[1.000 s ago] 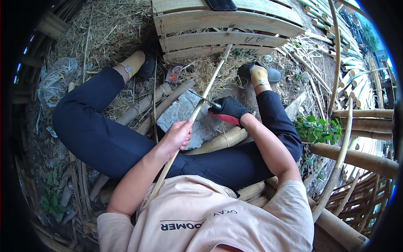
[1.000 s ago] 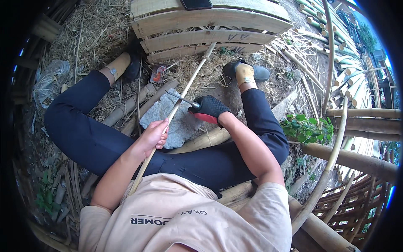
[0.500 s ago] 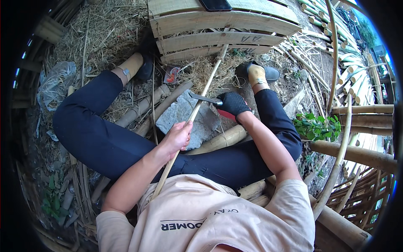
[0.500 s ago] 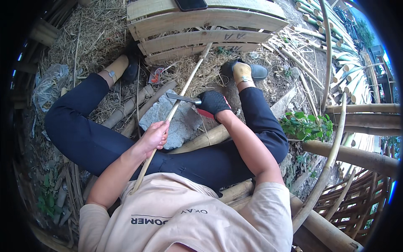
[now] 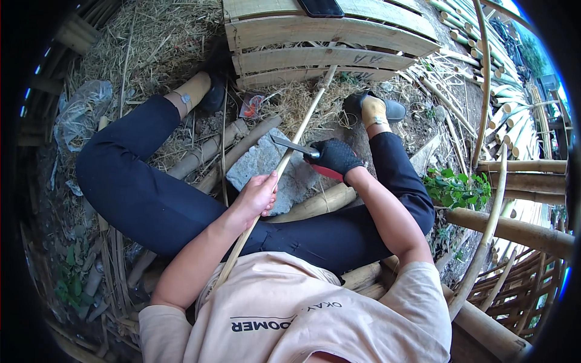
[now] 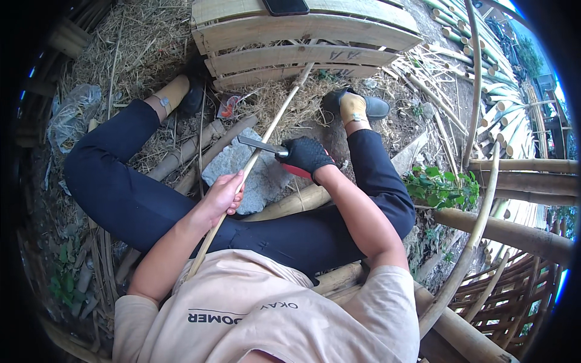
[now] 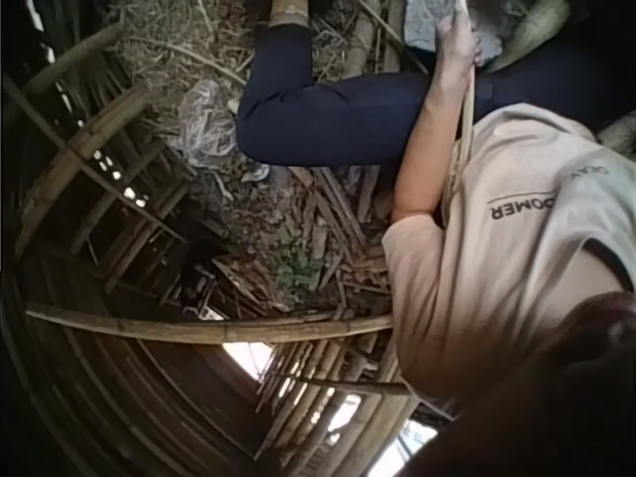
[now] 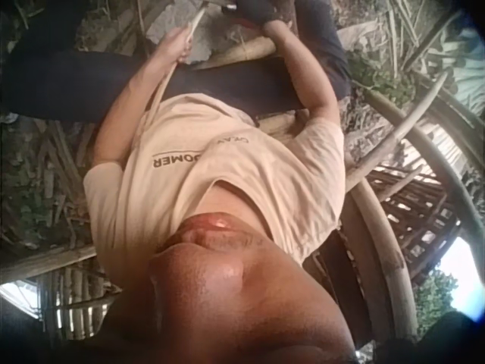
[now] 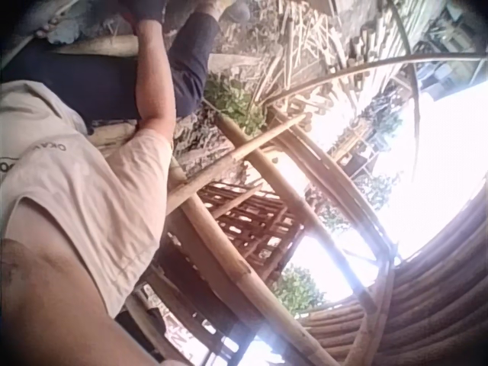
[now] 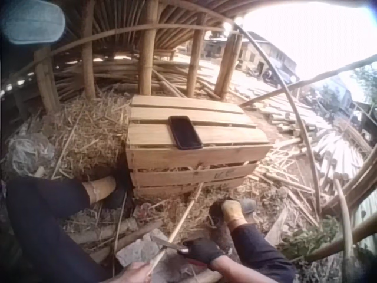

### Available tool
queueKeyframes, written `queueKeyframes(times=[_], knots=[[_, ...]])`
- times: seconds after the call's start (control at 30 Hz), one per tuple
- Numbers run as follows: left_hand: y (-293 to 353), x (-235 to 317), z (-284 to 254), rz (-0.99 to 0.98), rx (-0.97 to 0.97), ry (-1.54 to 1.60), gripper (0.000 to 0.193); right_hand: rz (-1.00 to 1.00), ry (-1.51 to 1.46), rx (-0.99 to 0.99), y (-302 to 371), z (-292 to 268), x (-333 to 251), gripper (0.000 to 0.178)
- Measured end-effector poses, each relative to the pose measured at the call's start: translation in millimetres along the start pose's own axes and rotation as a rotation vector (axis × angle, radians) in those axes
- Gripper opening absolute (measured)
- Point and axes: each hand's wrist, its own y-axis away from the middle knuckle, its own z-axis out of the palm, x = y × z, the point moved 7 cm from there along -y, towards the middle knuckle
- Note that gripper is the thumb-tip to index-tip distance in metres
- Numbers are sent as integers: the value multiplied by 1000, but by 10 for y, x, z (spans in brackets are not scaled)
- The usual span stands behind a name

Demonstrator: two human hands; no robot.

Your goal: The person is shaving a thin wooden rod with a small knife while sitting on the ground.

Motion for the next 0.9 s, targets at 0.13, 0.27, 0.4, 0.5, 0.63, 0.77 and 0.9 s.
queueKeyframes(times=[0.13,0.27,0.4,0.5,0.63,0.77,0.9], knots=[[-65,10,-153,207,208,-403,40,67,2,-26,-16,113,63,33],[63,204,-115,404,394,-776,38,50,85,-12,-78,103,113,31],[38,241,-150,449,415,-820,37,77,124,71,-155,77,146,27],[54,238,-107,471,403,-814,38,217,88,190,-241,-34,657,34],[67,203,-125,375,361,-714,36,251,82,180,-161,-105,953,36],[72,235,-131,396,389,-723,33,149,-48,32,-13,16,314,38],[37,224,-131,501,405,-788,32,44,-70,-116,28,140,-35,38]])
